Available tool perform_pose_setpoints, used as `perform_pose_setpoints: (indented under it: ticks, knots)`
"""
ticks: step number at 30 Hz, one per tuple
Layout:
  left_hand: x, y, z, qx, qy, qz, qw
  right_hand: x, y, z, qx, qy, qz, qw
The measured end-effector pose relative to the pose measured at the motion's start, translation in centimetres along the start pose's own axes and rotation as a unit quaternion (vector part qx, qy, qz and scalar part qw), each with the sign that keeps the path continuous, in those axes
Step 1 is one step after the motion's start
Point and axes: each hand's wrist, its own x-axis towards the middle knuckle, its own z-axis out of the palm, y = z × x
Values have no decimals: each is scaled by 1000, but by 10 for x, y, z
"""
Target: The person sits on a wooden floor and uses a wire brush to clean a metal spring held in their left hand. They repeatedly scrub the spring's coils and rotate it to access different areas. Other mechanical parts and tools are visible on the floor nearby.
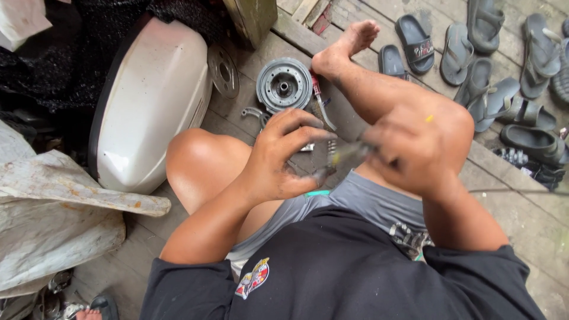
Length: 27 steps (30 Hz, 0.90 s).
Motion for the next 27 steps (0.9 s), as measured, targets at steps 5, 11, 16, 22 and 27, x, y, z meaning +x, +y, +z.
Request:
perform_pose_setpoints:
  ticks: [5,11,16,22,27]
  knots:
    - [-5,6,-2,22,-26,27,999,28,-31,-3,-95,-26,69,993]
    - [-13,5,8,72,28,83,994,-13,-17,55,402,43,268,875]
    - [-19,14,6,236,17,143,961,-6,-27,68,425,81,357,828]
    - [-21,3,1,73,46,44,995,0,-44,51,160,92,195,963]
    - [-17,3,-1,-113,72,18,991,13,-43,41,23,88,110,990]
